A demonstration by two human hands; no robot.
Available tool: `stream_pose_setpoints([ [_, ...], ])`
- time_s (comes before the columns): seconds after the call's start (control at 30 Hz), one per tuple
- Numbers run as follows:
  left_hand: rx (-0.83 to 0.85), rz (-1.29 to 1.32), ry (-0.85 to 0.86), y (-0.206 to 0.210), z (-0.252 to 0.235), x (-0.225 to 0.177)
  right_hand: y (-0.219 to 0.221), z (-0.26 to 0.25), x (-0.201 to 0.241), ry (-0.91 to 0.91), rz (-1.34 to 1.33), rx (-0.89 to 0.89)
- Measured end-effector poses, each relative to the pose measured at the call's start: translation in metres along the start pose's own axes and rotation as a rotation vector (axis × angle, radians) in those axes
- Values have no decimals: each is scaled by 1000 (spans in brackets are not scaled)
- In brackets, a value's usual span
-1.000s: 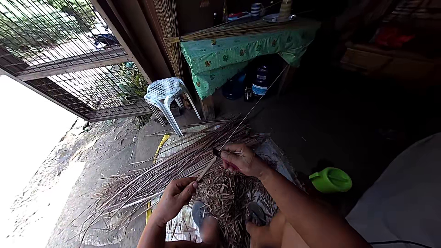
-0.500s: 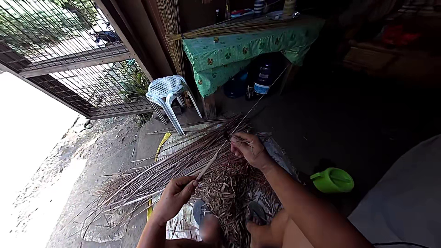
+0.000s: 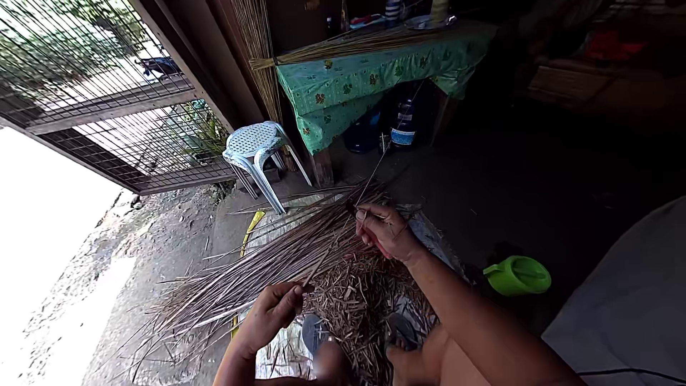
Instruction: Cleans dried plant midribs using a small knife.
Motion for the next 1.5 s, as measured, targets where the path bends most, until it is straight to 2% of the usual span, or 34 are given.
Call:
stream_pose_setpoints([
  [0.1, 7, -3, -1, 1, -3, -1, -12, -2, 2, -13, -54, -31],
  [0.23, -32, -48, 10, 3, -9, -6, 18, 13, -7, 69, 22, 160],
  [0.3, -67, -83, 2, 0, -9, -7, 31, 18, -11, 79, 66, 193],
  [0.47, -92, -104, 22, -3, -11, -11, 17, 9, -10, 17, 116, 88],
  [0.7, -72, -114, 34, -3, -8, -12, -42, -7, 0, 13, 71, -168],
  [0.77, -79, -100, 30, -1, -9, -12, -35, -4, -1, 26, 50, -103],
  [0.87, -105, -95, 1, 0, -12, -10, 3, 9, -13, 93, 20, 79],
  [0.93, -125, -112, -6, -1, -12, -8, 16, 13, -17, 102, 15, 112],
  [1.13, -139, -109, 7, -4, -8, -7, -31, -2, -8, 111, -1, -119],
  [1.23, -128, -140, 37, -5, -6, -6, -39, -3, -2, 103, -61, -189],
  [1.3, -109, -125, 19, -4, -4, -2, -26, -1, 1, 73, -89, -99],
  [1.43, -61, -40, -9, 0, -3, 0, 24, 13, -10, 129, -39, 209],
  [1.5, -27, -1, -15, 0, -1, 1, 34, 15, -12, 113, -21, 241],
])
Point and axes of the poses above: each hand's wrist, its own z-axis away from the middle knuckle, its own y-axis out of the palm, x = y × z, the point moved 9 cm from there along -z, towards the middle knuckle, and after that the axes turned 2 degrees about z, right-handed, at the moved point
